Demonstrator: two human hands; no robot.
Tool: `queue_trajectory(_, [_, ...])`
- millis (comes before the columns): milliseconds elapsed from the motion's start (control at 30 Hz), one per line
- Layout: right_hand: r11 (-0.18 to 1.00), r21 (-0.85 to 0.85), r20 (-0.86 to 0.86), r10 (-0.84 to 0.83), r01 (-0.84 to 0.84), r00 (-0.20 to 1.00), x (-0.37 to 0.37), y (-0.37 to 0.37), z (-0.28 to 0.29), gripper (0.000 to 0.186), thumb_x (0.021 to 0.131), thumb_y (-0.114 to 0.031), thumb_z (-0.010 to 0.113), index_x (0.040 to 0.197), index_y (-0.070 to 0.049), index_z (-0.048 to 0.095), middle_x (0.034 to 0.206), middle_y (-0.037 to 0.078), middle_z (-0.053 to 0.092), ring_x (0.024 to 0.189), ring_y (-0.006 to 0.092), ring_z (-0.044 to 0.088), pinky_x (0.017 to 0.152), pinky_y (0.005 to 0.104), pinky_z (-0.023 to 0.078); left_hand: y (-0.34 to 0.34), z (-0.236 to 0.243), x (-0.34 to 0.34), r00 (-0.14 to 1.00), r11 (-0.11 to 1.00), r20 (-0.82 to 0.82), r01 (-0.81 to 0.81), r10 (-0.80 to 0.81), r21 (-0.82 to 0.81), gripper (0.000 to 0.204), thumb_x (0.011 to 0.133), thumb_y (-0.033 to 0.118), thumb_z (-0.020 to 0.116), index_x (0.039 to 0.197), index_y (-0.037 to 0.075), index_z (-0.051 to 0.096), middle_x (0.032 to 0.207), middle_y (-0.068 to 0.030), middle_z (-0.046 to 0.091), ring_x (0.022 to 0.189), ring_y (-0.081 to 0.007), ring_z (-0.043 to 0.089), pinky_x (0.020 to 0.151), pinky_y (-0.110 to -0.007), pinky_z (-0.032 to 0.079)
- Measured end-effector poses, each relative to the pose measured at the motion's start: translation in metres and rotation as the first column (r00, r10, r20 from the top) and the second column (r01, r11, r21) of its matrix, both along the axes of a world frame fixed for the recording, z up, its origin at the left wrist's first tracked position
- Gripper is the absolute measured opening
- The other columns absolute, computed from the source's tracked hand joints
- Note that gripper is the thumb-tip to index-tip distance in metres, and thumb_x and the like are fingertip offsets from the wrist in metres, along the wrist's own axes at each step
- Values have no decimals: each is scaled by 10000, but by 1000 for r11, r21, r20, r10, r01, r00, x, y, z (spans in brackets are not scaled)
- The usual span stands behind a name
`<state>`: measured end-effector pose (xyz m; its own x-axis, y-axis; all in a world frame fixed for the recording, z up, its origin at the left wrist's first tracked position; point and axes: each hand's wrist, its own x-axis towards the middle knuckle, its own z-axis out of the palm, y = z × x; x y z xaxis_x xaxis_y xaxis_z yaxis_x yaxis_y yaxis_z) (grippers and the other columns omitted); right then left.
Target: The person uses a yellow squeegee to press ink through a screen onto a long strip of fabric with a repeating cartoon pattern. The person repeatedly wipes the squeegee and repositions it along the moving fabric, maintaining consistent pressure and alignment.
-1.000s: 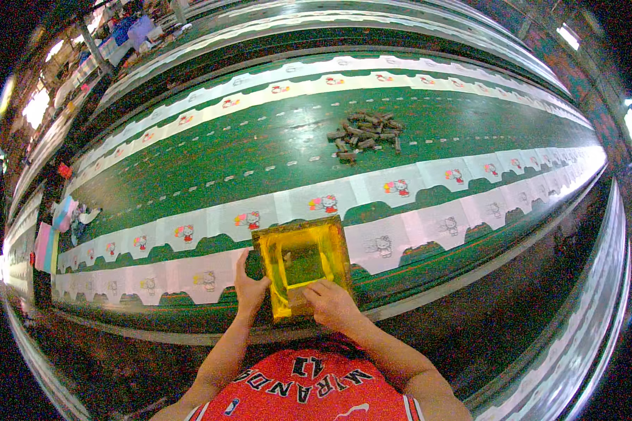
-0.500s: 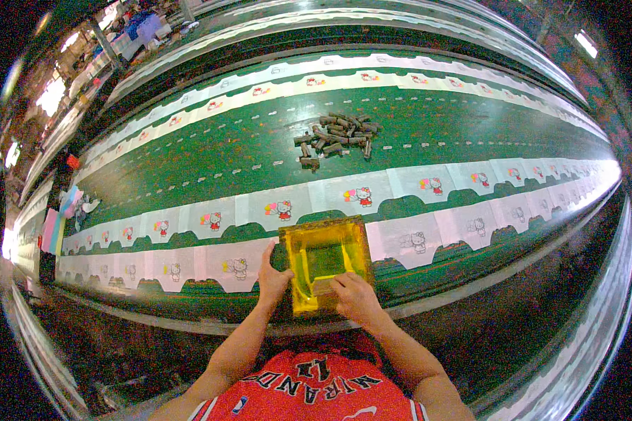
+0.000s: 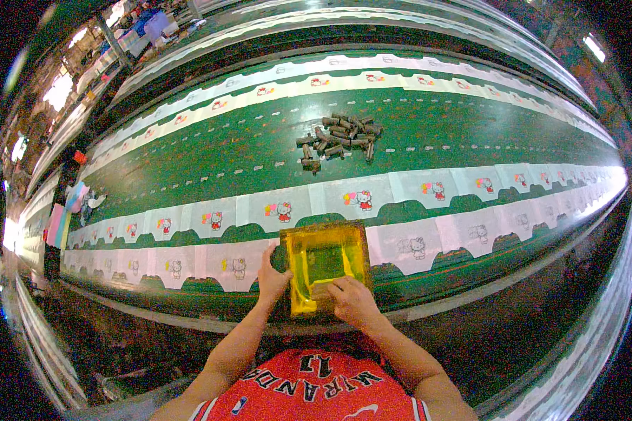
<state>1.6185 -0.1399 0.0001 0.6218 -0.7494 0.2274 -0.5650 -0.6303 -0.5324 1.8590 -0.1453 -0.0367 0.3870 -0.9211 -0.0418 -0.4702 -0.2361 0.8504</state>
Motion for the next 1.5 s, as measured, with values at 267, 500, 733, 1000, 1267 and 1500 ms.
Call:
queue_trajectory(267, [1000,-24,-35,-3,2,999,19,-45,17,295,673,-44,656,964,-65,611,1025,121,654,989,341,622,874,432,533,2,-11,-1,1000,1000,14,-5,5,-12,836,676,87,720,1451,23,414,1356,-223,568,1235,-373,565,1040,-401,439])
queue_trajectory(500, [990,-116,74,92,-83,993,58,-106,-9,199,694,-5,646,886,-46,610,922,127,627,891,355,604,790,452,516,2,1,-2,998,1000,-60,5,-7,-25,725,758,119,687,1430,-11,450,1352,-223,575,1236,-349,572,1033,-371,443])
queue_trajectory(733, [837,66,-31,546,-544,837,25,-59,-7,198,702,-109,673,897,-88,649,920,121,635,918,347,615,802,449,526,5,-16,3,999,998,-47,-25,22,-62,623,851,179,638,1420,-10,469,1362,-235,568,1231,-341,577,1028,-370,440])
queue_trajectory(1000, [997,-13,-76,69,-70,995,29,-120,8,171,735,-63,627,905,-63,627,931,148,631,927,378,603,815,472,512,5,-15,-2,995,998,-98,-32,27,-52,616,843,152,657,1413,1,478,1316,-243,591,1155,-354,619,974,-382,477])
queue_trajectory(1267, [997,39,-85,76,-73,993,22,-33,-6,232,692,-51,646,923,-46,626,965,160,625,984,376,588,855,457,507,5,-16,-1,1000,993,11,-26,27,-118,617,847,147,653,1422,16,472,1339,-233,581,1191,-355,602,998,-389,466])
queue_trajectory(1500, [998,54,-69,40,-36,997,25,-65,9,139,735,-39,662,867,-51,620,881,132,626,900,352,608,766,454,505,4,-12,-2,1000,997,-7,-6,5,-83,626,860,156,637,1439,15,446,1389,-236,540,1252,-364,556,1038,-397,439])
